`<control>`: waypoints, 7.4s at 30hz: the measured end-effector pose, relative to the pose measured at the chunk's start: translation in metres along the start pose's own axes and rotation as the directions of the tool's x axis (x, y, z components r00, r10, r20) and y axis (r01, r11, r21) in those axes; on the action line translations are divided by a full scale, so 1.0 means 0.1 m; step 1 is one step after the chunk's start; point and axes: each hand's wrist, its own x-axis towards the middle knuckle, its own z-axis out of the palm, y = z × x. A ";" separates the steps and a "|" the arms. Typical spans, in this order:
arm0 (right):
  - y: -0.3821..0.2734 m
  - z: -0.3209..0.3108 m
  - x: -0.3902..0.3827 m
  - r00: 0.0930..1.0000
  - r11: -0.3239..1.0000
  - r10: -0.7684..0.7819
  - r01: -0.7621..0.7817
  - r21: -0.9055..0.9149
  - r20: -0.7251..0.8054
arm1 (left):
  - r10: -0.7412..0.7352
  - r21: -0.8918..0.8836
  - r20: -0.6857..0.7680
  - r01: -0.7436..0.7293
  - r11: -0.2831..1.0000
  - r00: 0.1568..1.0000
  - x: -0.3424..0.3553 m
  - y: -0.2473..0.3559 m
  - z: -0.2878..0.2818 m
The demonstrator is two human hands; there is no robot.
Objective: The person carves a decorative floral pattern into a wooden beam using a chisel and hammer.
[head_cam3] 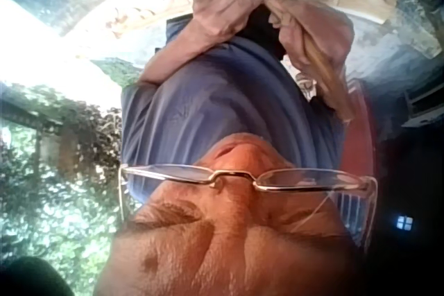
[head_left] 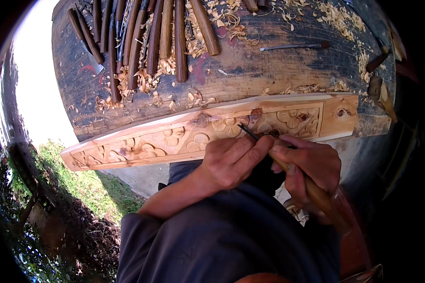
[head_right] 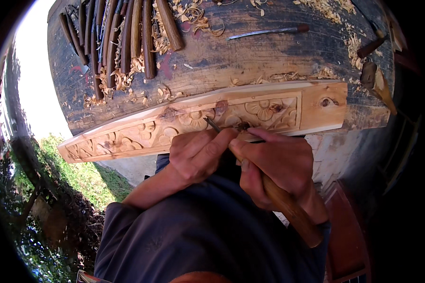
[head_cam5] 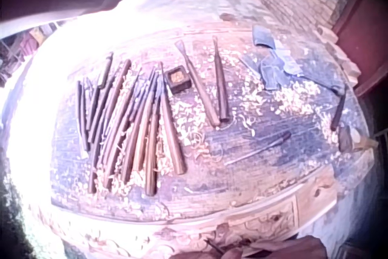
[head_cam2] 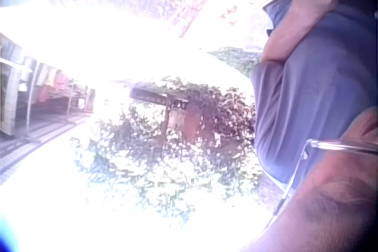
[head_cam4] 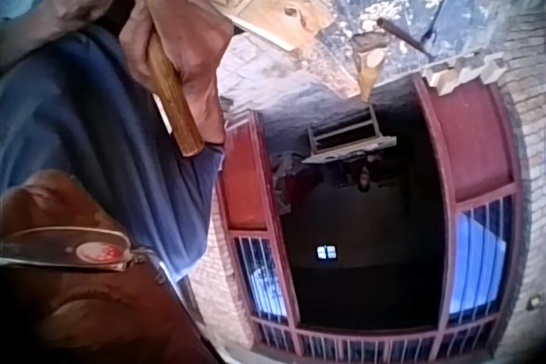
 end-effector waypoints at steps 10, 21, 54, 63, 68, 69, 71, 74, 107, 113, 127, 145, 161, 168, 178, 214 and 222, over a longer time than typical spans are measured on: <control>0.31 -0.05 -0.04 0.999 0.970 0.038 -0.031 0.239 -0.025 | -0.048 0.061 0.079 0.043 0.997 0.996 0.05 0.04 0.01; 0.49 0.05 -0.64 0.899 0.851 0.310 -0.116 0.512 -0.310 | 0.173 0.175 -0.048 -0.163 0.971 0.984 -0.06 0.01 0.12; -0.34 -0.06 0.23 0.988 0.981 0.156 -0.153 -0.116 0.018 | 0.068 0.104 -0.144 -0.053 0.993 0.987 -0.06 0.00 0.13; -0.17 -0.03 0.11 0.992 0.992 0.127 -0.126 0.015 -0.022 | 0.036 0.089 -0.063 -0.030 0.996 0.997 -0.06 0.03 0.11; -0.06 -0.01 0.04 0.984 0.981 0.176 -0.173 0.083 -0.029 | 0.038 0.116 -0.053 -0.032 0.993 0.998 -0.08 0.02 0.12; -0.02 -0.02 0.02 0.986 0.982 0.166 -0.163 0.096 -0.027 | 0.037 0.114 -0.045 -0.031 0.993 0.998 -0.05 0.02 0.11; 0.07 -0.04 0.00 0.991 0.983 0.131 -0.126 0.132 -0.025 | 0.041 0.122 -0.038 -0.036 0.992 0.998 -0.04 0.02 0.11; 0.25 -0.03 -0.07 0.996 0.972 0.086 -0.075 0.223 -0.040 | 0.054 0.159 -0.034 -0.048 0.986 0.998 -0.04 0.01 0.14; 0.60 -0.19 -1.45 0.798 0.905 0.294 -0.055 0.422 -0.526 | -0.271 0.583 -0.291 0.395 0.710 0.917 -0.51 -0.50 -1.04; 0.59 -0.24 -1.34 0.863 0.896 0.230 -0.008 0.444 -0.450 | -0.222 0.603 -0.283 0.353 0.715 0.933 -0.54 -0.47 -1.01; 0.37 0.01 -0.46 0.971 0.882 0.118 -0.007 0.471 -0.206 | -0.193 0.618 -0.297 0.342 0.708 0.935 -0.52 -0.46 -0.99; 0.26 0.45 -0.42 0.954 0.966 0.139 -0.071 0.250 -0.265 | -0.236 0.594 -0.283 0.363 0.718 0.930 -0.52 -0.47 -1.00; 0.26 0.43 -0.41 0.949 0.938 0.193 -0.103 0.332 -0.251 | -0.278 0.593 -0.275 0.390 0.705 0.920 -0.49 -0.46 -1.01; 0.31 0.47 -0.43 0.950 0.941 0.170 -0.079 0.328 -0.261 | -0.269 0.596 -0.273 0.382 0.706 0.924 -0.52 -0.50 -1.01; 0.28 0.65 -0.61 0.964 0.965 -0.046 0.110 0.238 -0.262 | -0.277 0.585 -0.279 0.392 0.710 0.919 -0.58 -0.51 -0.99; 0.78 -0.29 2.36 0.979 0.972 -0.141 0.108 -0.208 -0.149 | -0.221 0.543 -0.278 0.343 0.767 0.935 -0.61 -0.54 -1.04; 0.78 -0.22 0.83 0.865 0.968 -0.157 0.039 -0.249 -0.476 | -0.232 0.598 -0.257 0.343 0.724 0.938 -0.72 -0.33 -0.99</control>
